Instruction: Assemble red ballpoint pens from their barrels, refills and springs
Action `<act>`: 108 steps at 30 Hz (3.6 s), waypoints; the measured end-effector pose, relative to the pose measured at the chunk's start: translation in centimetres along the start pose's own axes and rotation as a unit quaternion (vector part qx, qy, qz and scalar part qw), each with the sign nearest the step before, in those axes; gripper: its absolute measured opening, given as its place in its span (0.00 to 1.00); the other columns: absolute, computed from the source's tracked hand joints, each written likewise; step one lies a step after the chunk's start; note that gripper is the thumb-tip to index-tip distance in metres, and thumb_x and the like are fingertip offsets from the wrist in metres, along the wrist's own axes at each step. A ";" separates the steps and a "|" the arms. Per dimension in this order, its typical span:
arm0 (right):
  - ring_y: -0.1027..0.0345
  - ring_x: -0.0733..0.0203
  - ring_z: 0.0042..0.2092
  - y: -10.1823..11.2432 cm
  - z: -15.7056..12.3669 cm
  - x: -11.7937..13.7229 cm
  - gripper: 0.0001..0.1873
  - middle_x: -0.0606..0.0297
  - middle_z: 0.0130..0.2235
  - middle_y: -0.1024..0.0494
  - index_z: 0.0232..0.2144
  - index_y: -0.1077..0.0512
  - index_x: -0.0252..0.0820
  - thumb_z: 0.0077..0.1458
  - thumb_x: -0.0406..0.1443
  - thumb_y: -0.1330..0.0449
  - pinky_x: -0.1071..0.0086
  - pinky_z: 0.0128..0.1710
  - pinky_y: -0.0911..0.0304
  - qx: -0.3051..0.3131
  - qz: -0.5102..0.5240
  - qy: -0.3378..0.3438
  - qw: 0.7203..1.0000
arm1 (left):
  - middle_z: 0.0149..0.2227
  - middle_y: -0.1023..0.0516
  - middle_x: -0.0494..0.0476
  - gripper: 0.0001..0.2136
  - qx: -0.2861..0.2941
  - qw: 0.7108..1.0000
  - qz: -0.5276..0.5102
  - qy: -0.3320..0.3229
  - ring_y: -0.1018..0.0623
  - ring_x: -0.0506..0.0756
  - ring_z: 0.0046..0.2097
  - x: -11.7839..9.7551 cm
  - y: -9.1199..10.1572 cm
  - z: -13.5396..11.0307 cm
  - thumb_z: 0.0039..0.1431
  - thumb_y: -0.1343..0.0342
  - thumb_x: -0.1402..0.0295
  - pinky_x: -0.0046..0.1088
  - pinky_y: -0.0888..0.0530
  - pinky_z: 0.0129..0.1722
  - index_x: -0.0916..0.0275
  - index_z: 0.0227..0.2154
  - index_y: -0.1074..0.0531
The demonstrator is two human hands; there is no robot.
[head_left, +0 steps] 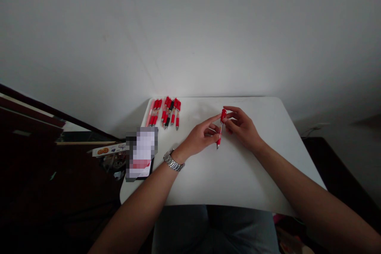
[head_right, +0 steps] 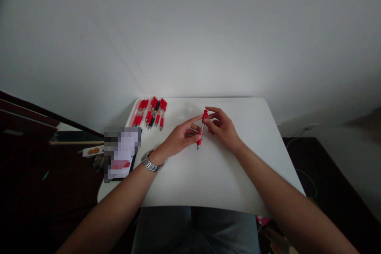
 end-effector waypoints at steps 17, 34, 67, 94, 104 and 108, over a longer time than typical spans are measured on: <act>0.34 0.68 0.28 0.1 0.1 -0.1 0.29 0.66 0.39 0.24 0.57 0.31 0.49 0.56 0.47 0.31 0.69 0.27 0.33 0.001 -0.010 0.001 1.000 | 0.43 0.25 0.55 0.34 -0.003 1.000 0.009 0.004 0.23 0.49 0.38 0.2 0.0 0.0 0.61 0.37 0.70 0.29 0.23 0.41 0.51 0.69 0.40; 0.35 0.69 0.27 0.0 0.0 0.0 0.31 0.67 0.40 0.25 0.59 0.33 0.50 0.57 0.47 0.32 0.70 0.26 0.35 0.004 -0.004 -0.001 1.000 | 0.44 0.24 0.56 0.34 -0.003 1.000 0.014 0.000 0.23 0.49 0.39 0.0 0.0 0.0 0.63 0.38 0.69 0.29 0.23 0.42 0.52 0.69 0.41; 0.42 0.65 0.25 0.1 -0.4 0.0 0.21 0.69 0.26 0.27 0.37 0.26 0.43 0.57 0.54 0.35 0.67 0.26 0.47 0.041 -0.082 -0.010 0.996 | 0.43 0.18 0.59 0.25 -0.088 0.995 0.008 -0.036 0.18 0.53 0.42 -0.6 -0.1 0.2 0.62 0.36 0.67 0.31 0.21 0.44 0.58 0.60 0.35; 0.36 0.63 0.23 1.5 -0.9 1.9 0.17 0.68 0.24 0.28 0.35 0.33 0.45 0.61 0.52 0.41 0.68 0.26 0.41 -0.077 -0.295 0.022 0.952 | 0.47 0.23 0.59 0.08 -0.191 0.883 0.419 -0.086 0.26 0.59 0.50 -0.8 2.1 -0.1 0.67 0.43 0.70 0.40 0.28 0.54 0.59 0.47 0.24; 0.32 0.56 0.29 3.9 -0.5 3.5 0.10 0.60 0.31 0.21 0.33 0.30 0.45 0.61 0.44 0.44 0.67 0.27 0.53 -0.089 -0.621 -0.070 0.775 | 0.46 0.24 0.58 0.08 -0.191 0.879 0.427 -0.088 0.26 0.58 0.49 -0.7 2.1 -0.1 0.66 0.43 0.70 0.38 0.28 0.52 0.59 0.46 0.23; 0.30 0.53 0.31 5.2 -0.3 3.4 0.13 0.57 0.33 0.20 0.36 0.29 0.45 0.62 0.46 0.46 0.66 0.27 0.53 -0.096 -0.647 -0.123 0.746 | 0.46 0.24 0.58 0.08 -0.191 0.879 0.429 -0.086 0.26 0.58 0.49 -0.7 2.1 -0.2 0.66 0.43 0.71 0.39 0.28 0.53 0.59 0.45 0.23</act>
Point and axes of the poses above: each hand's wrist, its own z-axis towards the middle knuckle, its own y-axis out of the back of the hand, x = y × z, the point moved 1 cm from there along z, towards the middle knuckle
